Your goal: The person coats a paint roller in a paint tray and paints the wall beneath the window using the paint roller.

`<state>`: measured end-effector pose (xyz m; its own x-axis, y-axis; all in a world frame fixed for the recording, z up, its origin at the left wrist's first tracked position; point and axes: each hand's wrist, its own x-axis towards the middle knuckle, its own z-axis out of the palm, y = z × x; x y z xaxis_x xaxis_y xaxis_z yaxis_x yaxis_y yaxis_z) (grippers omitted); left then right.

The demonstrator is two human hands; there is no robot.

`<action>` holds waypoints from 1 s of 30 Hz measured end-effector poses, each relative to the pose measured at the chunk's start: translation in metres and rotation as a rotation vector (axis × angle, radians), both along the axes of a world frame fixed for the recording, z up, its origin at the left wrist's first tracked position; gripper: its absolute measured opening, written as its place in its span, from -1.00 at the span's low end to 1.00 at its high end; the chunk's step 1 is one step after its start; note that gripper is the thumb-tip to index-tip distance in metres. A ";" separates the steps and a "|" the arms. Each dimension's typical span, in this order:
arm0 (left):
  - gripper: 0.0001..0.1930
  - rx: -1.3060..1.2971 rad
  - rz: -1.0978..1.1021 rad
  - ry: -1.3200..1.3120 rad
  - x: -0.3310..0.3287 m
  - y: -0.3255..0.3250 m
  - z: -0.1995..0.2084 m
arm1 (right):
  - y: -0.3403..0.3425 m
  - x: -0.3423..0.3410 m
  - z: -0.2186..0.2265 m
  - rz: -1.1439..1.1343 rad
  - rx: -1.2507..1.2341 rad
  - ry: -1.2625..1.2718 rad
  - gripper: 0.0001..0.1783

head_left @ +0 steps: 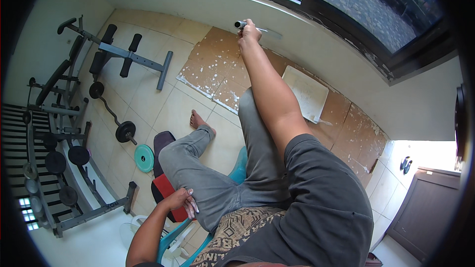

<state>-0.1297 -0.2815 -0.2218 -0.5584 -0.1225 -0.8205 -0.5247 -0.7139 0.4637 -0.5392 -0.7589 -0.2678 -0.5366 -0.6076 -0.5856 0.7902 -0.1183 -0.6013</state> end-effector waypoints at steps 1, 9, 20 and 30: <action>-0.06 0.007 0.012 -0.007 0.003 0.003 -0.002 | 0.006 0.008 0.015 0.008 -0.034 0.033 -0.84; -0.06 -0.009 0.036 -0.031 0.004 0.006 -0.011 | 0.055 0.057 0.093 0.072 -0.207 0.215 -0.78; 0.02 -0.010 0.041 -0.018 0.005 0.009 -0.003 | -0.001 0.072 -0.024 0.186 -0.125 0.205 -0.80; -0.10 0.034 0.114 0.013 0.013 0.008 -0.011 | -0.040 0.034 -0.151 0.183 0.173 0.089 -0.84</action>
<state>-0.1163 -0.2733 -0.2331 -0.5528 -0.1585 -0.8181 -0.4334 -0.7839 0.4446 -0.5049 -0.7987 -0.4192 -0.4805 -0.5947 -0.6446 0.7323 0.1323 -0.6680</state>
